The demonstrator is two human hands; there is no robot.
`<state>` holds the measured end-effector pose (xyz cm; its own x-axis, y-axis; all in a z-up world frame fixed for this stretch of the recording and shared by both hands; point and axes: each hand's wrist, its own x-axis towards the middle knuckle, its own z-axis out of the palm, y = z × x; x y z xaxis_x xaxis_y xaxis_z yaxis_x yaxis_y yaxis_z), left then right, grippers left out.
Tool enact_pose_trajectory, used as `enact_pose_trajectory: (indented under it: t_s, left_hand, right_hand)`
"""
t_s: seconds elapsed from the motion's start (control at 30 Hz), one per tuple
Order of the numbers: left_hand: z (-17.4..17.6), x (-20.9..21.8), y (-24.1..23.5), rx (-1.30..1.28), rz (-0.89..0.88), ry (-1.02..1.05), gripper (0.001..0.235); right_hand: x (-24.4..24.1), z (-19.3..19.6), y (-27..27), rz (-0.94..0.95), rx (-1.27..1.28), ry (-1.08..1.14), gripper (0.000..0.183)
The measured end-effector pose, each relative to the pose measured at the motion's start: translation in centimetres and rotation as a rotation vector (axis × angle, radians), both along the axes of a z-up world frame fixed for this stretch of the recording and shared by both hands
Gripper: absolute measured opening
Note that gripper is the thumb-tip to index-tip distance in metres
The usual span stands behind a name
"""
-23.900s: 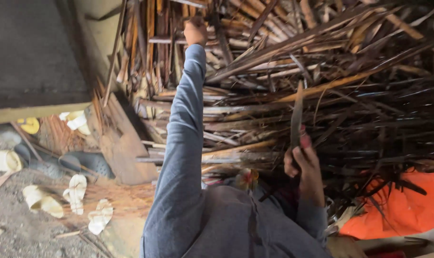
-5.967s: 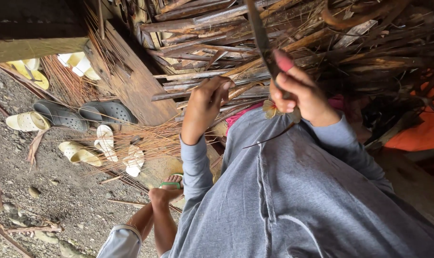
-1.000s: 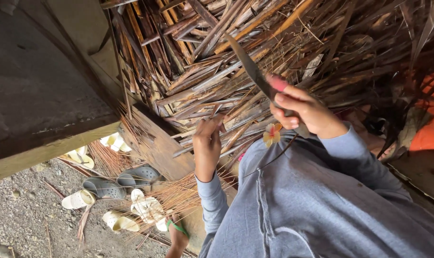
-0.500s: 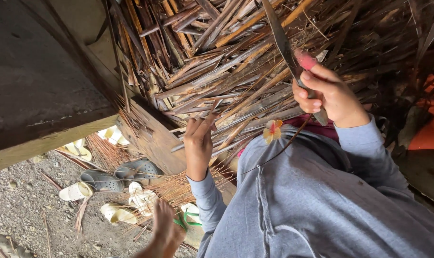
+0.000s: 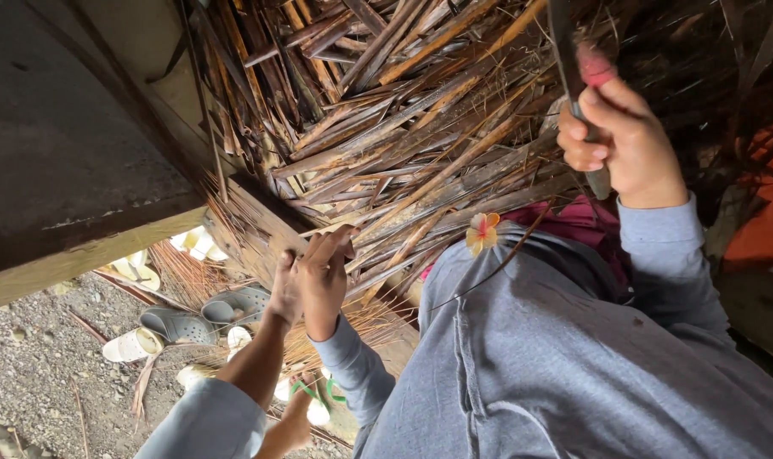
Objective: The person sits on the ground and uses a knife to split thin sticks from a large pile. They repeatedly pull sticks from the pile, hold them with one hand, and split them lengthwise with the knife, dropping the processed pieces onto the ground.
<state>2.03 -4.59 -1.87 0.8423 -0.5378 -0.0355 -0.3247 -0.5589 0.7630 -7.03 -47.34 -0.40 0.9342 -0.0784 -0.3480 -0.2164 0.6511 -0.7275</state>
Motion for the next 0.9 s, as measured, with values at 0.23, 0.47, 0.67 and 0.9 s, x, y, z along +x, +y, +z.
enact_pose_trajectory:
  t_s: [0.23,0.47,0.67,0.9]
  left_hand:
    - [-0.4,0.1,1.0,0.001,0.024,0.002,0.04]
    - [-1.7,0.1,2.6,0.036,0.023,-0.03,0.039]
    - [-0.9,0.6,1.9,0.013,-0.054,-0.109,0.038]
    - [0.8,0.1,1.8,-0.011,-0.041,-0.002,0.036]
  right_hand:
    - [-1.3,0.4,-3.0,-0.071,-0.057,-0.037,0.058]
    - [-3.5,-0.7,-6.9,-0.238,-0.244,0.071,0.009]
    - [-6.0,-3.3,-11.0,-0.18,-0.411,0.128,0.041]
    - [-12.1,-15.1,-23.0,0.017,-0.015,-0.309,0.026]
